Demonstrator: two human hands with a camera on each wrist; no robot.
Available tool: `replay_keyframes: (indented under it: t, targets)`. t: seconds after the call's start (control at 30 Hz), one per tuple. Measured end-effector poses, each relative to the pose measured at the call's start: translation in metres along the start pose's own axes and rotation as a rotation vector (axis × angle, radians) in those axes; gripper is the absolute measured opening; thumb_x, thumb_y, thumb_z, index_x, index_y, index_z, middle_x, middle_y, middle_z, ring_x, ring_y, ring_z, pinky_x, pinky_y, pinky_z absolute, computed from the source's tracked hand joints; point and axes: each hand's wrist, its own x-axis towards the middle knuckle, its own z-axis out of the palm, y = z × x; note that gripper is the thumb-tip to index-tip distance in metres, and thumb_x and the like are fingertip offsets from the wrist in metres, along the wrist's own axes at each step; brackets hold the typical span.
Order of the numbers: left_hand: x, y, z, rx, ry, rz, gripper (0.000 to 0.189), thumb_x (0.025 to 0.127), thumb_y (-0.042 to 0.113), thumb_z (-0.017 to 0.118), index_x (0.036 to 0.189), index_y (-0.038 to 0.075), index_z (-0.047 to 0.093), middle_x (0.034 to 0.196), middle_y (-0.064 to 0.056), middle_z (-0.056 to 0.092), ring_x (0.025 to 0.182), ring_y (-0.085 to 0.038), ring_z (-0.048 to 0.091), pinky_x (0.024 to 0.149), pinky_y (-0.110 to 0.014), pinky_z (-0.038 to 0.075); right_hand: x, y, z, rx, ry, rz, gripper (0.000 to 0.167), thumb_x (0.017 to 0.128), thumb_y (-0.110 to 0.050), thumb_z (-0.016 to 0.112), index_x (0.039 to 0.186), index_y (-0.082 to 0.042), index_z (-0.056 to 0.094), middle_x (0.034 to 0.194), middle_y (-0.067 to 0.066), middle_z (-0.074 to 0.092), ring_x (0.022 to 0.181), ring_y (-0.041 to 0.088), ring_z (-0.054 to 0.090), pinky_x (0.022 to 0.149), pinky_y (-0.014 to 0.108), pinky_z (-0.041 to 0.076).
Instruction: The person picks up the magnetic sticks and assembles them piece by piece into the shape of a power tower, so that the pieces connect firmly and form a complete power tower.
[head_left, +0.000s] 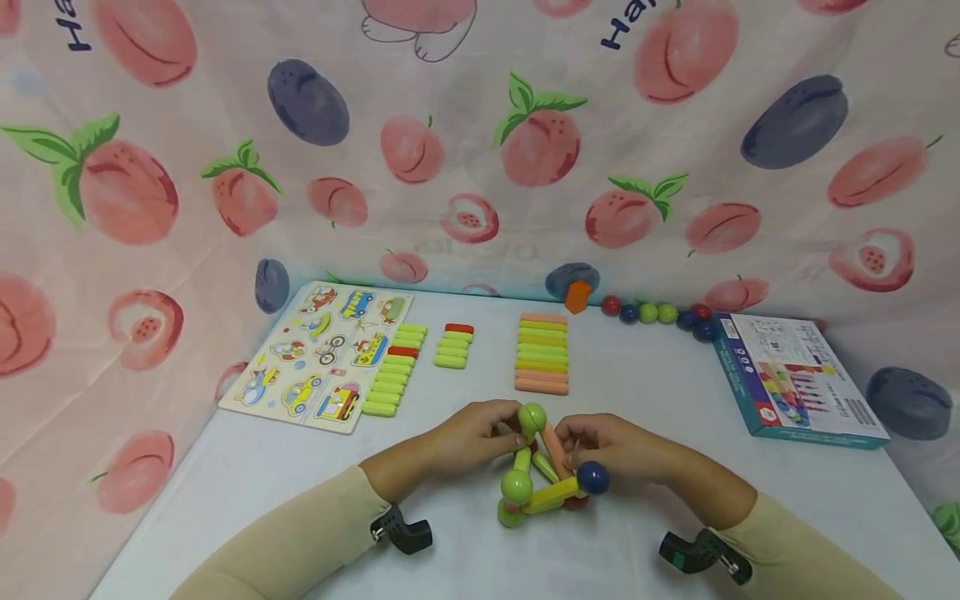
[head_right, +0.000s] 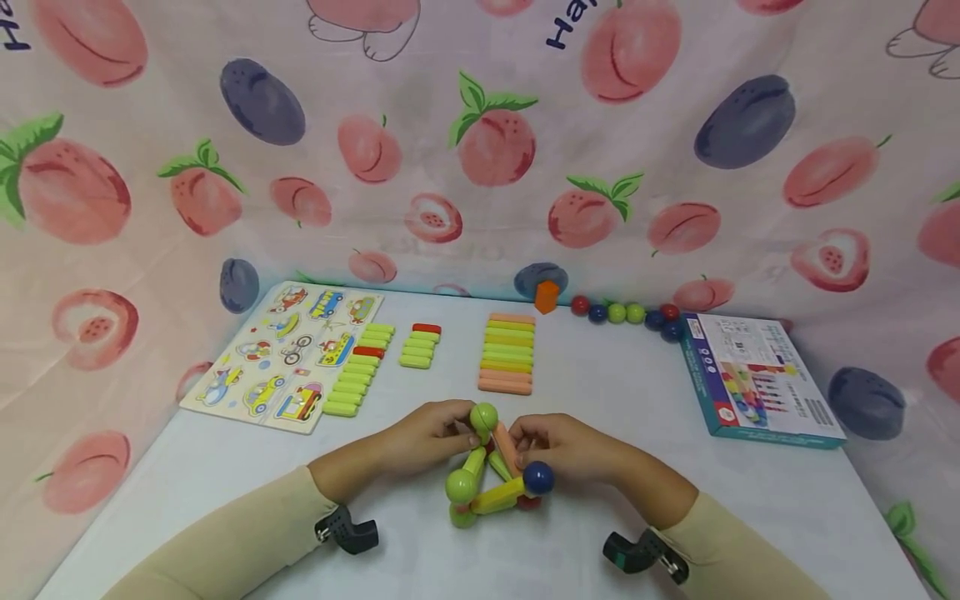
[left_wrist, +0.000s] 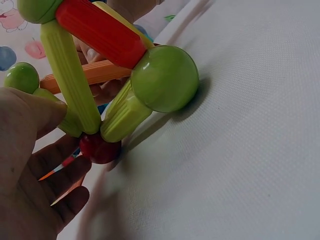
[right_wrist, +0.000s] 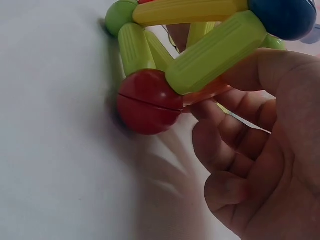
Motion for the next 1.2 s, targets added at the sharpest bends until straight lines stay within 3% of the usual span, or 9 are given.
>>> replay_keyframes:
  t: [0.27, 0.5, 0.6, 0.67, 0.8, 0.93, 1.07, 1.2]
  targets:
    - [0.001, 0.0, 0.0, 0.015, -0.008, 0.004, 0.017, 0.111, 0.022, 0.061, 0.128, 0.025, 0.063, 0.123, 0.009, 0.072, 0.123, -0.005, 0.064, 0.104, -0.028, 0.052, -0.002, -0.003, 0.0, -0.119, 0.01, -0.047, 0.02, 0.104, -0.016, 0.062, 0.121, -0.015, 0.072, 0.101, 0.003, 0.07, 0.089, 0.024, 0.061, 0.075, 0.029, 0.05]
    - [-0.001, 0.002, -0.001, 0.008, -0.008, 0.007, 0.02, 0.111, 0.02, 0.061, 0.13, 0.023, 0.063, 0.124, 0.006, 0.072, 0.123, -0.006, 0.064, 0.107, -0.029, 0.05, -0.005, 0.009, 0.004, -0.007, 0.02, -0.023, 0.026, 0.106, -0.012, 0.055, 0.126, -0.009, 0.071, 0.106, 0.006, 0.073, 0.097, 0.027, 0.064, 0.087, 0.031, 0.052]
    - [0.0, 0.0, -0.001, 0.027, -0.016, 0.011, 0.024, 0.11, 0.017, 0.061, 0.133, 0.021, 0.064, 0.125, 0.008, 0.072, 0.127, -0.005, 0.063, 0.111, -0.03, 0.048, -0.013, 0.016, 0.007, -0.051, 0.036, -0.012, 0.028, 0.104, -0.01, 0.061, 0.131, -0.014, 0.069, 0.112, 0.0, 0.073, 0.103, 0.022, 0.065, 0.093, 0.031, 0.052]
    - [0.0, -0.002, -0.001, 0.079, -0.018, 0.013, 0.024, 0.11, 0.017, 0.061, 0.133, 0.021, 0.066, 0.125, 0.012, 0.072, 0.127, -0.004, 0.061, 0.112, -0.031, 0.047, -0.019, 0.018, 0.012, -0.159, 0.056, -0.01, 0.034, 0.099, -0.015, 0.073, 0.133, -0.02, 0.067, 0.116, -0.008, 0.072, 0.105, 0.016, 0.066, 0.097, 0.031, 0.053]
    - [0.001, -0.005, -0.003, 0.256, -0.006, 0.017, 0.019, 0.108, 0.02, 0.063, 0.125, 0.023, 0.073, 0.119, 0.017, 0.07, 0.119, -0.001, 0.06, 0.11, -0.034, 0.044, -0.027, 0.015, 0.027, -0.372, 0.134, -0.033, 0.049, 0.087, -0.036, 0.09, 0.13, -0.032, 0.066, 0.117, -0.023, 0.069, 0.106, 0.004, 0.065, 0.101, 0.036, 0.055]
    - [-0.001, -0.009, -0.006, 0.364, 0.018, 0.02, 0.015, 0.106, 0.023, 0.066, 0.117, 0.028, 0.076, 0.114, 0.021, 0.07, 0.115, -0.002, 0.057, 0.099, -0.04, 0.039, -0.028, 0.014, 0.039, -0.404, 0.213, -0.044, 0.039, 0.087, -0.043, 0.09, 0.119, -0.035, 0.07, 0.108, -0.026, 0.07, 0.096, 0.003, 0.066, 0.092, 0.032, 0.057]
    - [-0.007, -0.015, -0.01, 0.371, 0.063, 0.017, 0.014, 0.104, 0.026, 0.071, 0.115, 0.032, 0.077, 0.114, 0.026, 0.07, 0.115, -0.002, 0.057, 0.095, -0.04, 0.037, -0.024, 0.015, 0.037, -0.388, 0.322, -0.024, 0.032, 0.089, -0.035, 0.089, 0.117, -0.034, 0.073, 0.104, -0.023, 0.071, 0.089, 0.005, 0.064, 0.082, 0.027, 0.056]
    - [-0.016, -0.02, -0.014, 0.348, 0.129, -0.031, 0.015, 0.102, 0.029, 0.075, 0.116, 0.033, 0.077, 0.114, 0.027, 0.071, 0.113, -0.004, 0.058, 0.095, -0.043, 0.036, -0.012, 0.02, 0.028, -0.396, 0.428, -0.036, 0.034, 0.09, -0.024, 0.088, 0.122, -0.026, 0.076, 0.107, -0.016, 0.075, 0.084, 0.008, 0.061, 0.075, 0.028, 0.053]
